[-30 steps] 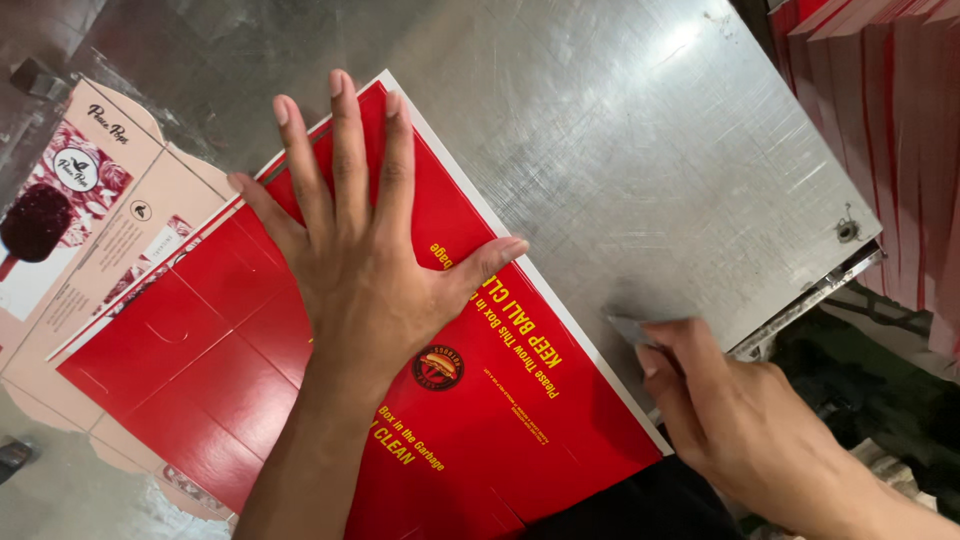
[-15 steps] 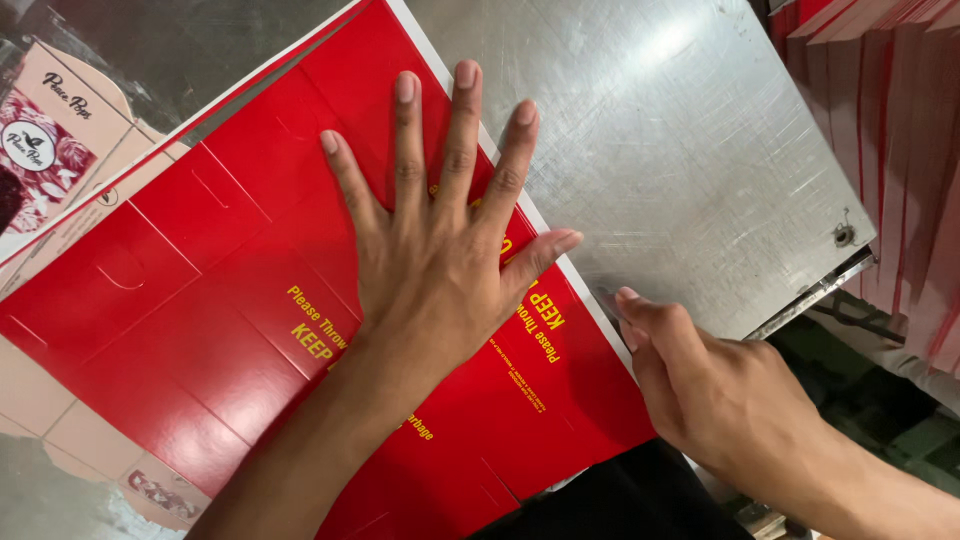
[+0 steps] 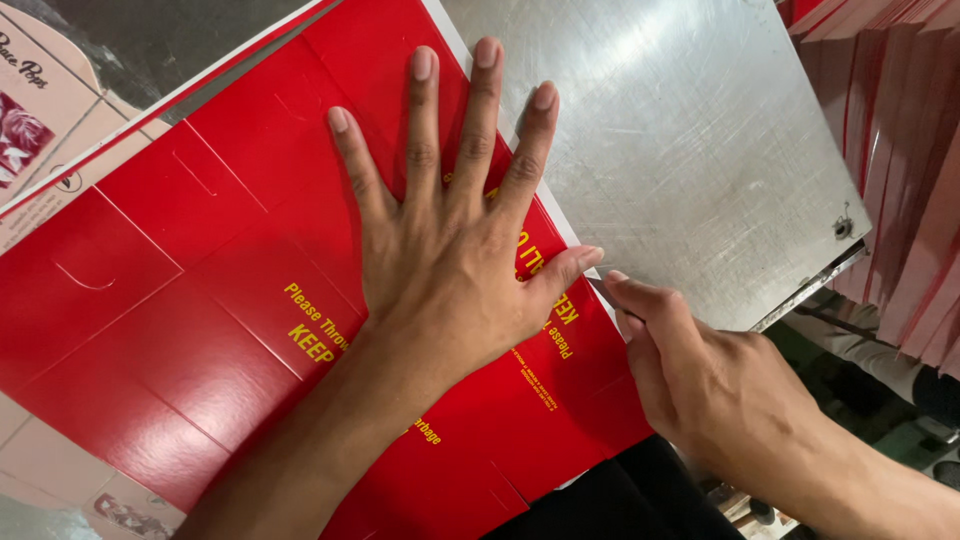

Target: The person uses a utility knife to cut the edges of red cardboard sheets on a metal table. They then move to a different area to stack the cut sheets and place them on a nearby surface.

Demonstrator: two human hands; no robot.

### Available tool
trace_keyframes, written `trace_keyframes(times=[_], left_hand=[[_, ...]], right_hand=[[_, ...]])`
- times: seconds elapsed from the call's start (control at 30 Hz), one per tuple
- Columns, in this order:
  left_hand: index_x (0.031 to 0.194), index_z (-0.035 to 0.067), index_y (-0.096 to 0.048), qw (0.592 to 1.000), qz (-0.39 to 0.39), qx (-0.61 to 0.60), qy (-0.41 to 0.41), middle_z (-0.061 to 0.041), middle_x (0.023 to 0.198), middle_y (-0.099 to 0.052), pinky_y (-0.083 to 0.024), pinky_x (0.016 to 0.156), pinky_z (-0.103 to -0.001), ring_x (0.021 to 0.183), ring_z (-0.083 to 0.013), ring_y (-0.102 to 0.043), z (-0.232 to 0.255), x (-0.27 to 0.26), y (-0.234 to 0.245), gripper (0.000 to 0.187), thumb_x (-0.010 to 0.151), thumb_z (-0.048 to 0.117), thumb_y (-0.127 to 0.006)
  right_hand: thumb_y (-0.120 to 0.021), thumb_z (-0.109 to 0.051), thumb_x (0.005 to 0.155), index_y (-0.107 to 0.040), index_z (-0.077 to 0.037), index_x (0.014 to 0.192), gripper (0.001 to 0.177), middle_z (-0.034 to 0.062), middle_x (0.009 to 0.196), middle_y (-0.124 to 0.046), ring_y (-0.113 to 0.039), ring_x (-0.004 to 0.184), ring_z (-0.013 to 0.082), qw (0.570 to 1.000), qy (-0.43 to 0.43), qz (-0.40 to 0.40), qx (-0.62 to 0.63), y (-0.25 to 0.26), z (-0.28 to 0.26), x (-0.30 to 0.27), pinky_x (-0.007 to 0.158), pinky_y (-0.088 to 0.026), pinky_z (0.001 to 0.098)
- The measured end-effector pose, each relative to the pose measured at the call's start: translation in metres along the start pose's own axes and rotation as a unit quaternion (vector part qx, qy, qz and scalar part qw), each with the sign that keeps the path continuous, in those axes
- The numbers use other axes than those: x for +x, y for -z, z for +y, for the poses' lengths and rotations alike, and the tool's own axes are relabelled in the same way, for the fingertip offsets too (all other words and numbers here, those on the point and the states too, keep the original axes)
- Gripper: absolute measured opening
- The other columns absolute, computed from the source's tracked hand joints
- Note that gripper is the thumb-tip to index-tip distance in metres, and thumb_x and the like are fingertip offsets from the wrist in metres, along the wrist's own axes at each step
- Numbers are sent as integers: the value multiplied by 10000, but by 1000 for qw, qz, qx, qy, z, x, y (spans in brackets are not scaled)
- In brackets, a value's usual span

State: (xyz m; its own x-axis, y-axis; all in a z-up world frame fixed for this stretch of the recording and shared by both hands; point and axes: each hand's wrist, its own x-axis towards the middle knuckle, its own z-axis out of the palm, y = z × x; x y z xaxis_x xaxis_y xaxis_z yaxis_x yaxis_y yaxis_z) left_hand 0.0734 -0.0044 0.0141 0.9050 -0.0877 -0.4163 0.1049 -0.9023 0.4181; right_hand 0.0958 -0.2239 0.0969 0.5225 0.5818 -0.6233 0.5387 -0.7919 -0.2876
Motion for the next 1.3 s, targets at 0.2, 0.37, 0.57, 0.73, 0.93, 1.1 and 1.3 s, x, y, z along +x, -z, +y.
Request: trace_keyframes(times=[0.2, 0.37, 0.57, 0.73, 0.93, 1.1, 1.3], left_hand=[[1726, 249, -56, 1000, 21, -6, 0, -133, 1733, 52, -52, 1186, -827, 1588, -442, 34, 0, -1, -2, 1217, 951, 1018, -594], [1726, 248, -37, 1000, 22, 0, 1, -132, 1731, 67, -65, 1193, -821, 1582, -438, 49, 0, -2, -3, 1209, 970, 1022, -577], [1728, 236, -49, 999, 31, -6, -4, -137, 1727, 65, -70, 1194, -820, 1580, -434, 47, -1, -2, -4, 1191, 973, 1004, -558], [1721, 220, -28, 999, 44, 5, -15, -147, 1735, 47, -97, 1196, -817, 1596, -448, 5, -2, -3, -5, 1212, 1005, 1025, -583], [1726, 209, -114, 997, 75, -23, -14, -156, 1727, 17, -90, 1193, -823, 1586, -445, 0, -3, -5, -9, 1161, 972, 948, -596], [1741, 218, -142, 997, 74, -34, -14, -156, 1715, 48, -72, 1196, -829, 1583, -444, 18, -2, -4, -10, 1141, 960, 928, -574], [1749, 214, -165, 996, 78, -47, -16, -147, 1714, 50, -59, 1202, -826, 1577, -438, 35, -3, -5, -10, 1128, 958, 920, -547]], right_hand=[[-518, -33, 931, -494, 18, 1371, 444, 69, 1205, -701, -666, 413, 222, 992, 66, 32, -103, -1, -5, 0, 228, -425, 388], [-519, -92, 978, -466, 0, 1405, 440, 68, 822, -704, -590, 293, 224, 998, 26, -1, -52, 4, -5, 2, 227, -382, 410], [-481, -325, 1036, -466, -133, 1174, 237, 14, 597, -687, -613, 353, 272, 993, -106, -56, 4, 14, -3, 1, 302, -412, 434], [-459, -342, 1076, -531, -149, 996, 221, 16, 582, -621, -608, 343, 296, 985, -109, -111, -68, 4, 2, -2, 342, -438, 452], [-430, -380, 1070, -512, -161, 1077, 234, 26, 871, -756, -784, 580, 164, 983, -102, -144, -55, 2, -3, 3, 321, -518, 398], [-412, -220, 1082, -481, -125, 1042, 124, -35, 380, -445, -451, 225, 168, 974, -76, -139, -161, 7, -18, 10, 252, -324, 353], [-392, -274, 1112, -466, -140, 1022, 178, 4, 366, -458, -437, 238, 220, 967, -106, -173, -156, 15, -24, 18, 305, -331, 398]])
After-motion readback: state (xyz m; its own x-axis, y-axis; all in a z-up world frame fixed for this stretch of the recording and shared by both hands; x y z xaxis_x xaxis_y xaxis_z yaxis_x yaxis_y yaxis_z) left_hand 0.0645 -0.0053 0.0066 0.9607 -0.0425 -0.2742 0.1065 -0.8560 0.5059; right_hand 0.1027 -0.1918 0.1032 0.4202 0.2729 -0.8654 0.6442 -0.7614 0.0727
